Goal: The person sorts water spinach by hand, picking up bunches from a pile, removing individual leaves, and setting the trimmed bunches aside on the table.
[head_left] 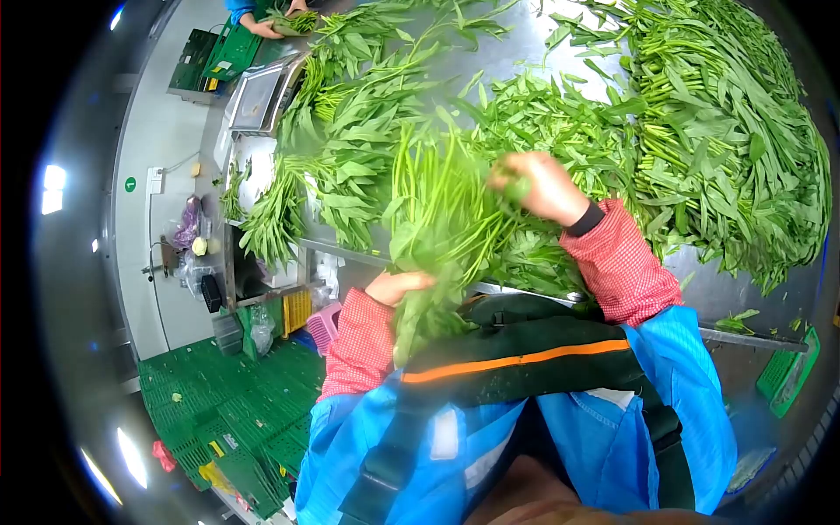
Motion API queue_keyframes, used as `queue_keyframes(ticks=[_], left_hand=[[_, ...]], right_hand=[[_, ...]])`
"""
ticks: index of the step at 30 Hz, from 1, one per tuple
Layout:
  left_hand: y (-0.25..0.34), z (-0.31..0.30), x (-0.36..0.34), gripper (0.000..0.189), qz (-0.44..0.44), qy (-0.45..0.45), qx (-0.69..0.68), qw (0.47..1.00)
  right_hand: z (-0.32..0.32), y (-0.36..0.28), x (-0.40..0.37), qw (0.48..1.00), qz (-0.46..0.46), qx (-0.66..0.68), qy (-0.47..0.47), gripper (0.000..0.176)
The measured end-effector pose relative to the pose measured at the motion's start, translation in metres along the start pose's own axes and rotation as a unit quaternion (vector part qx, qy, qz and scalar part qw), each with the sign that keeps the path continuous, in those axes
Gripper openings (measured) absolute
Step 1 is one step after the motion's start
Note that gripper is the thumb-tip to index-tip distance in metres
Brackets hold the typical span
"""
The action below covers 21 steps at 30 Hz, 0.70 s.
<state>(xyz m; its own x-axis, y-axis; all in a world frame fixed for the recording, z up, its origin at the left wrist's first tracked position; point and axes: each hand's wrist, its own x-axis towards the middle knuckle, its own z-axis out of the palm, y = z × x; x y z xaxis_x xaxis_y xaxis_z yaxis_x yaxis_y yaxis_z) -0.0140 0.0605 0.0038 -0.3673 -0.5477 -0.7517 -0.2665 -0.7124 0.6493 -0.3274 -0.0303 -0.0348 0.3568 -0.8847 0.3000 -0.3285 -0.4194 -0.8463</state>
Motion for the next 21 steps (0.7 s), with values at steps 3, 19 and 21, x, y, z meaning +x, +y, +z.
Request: queue_keyframes(ticks=[3,19,21], left_hand=[[-0.005,-0.006,-0.01,0.049,-0.035,0.047,0.037,0.998],[0.023,0.033,-0.004,0.067,0.091,-0.05,-0.016,0.994],[0.013,0.021,-0.003,0.072,0.066,-0.058,0.009,0.996]], right_hand=[[-0.045,0.048,0.005,0.972,0.142,0.183,0.037,0.022],[-0.015,-0.027,0.029,0.979,0.085,-0.172,-0.07,0.037],[-0.006,0.002,0.028,0.991,0.071,-0.115,0.015,0.025]])
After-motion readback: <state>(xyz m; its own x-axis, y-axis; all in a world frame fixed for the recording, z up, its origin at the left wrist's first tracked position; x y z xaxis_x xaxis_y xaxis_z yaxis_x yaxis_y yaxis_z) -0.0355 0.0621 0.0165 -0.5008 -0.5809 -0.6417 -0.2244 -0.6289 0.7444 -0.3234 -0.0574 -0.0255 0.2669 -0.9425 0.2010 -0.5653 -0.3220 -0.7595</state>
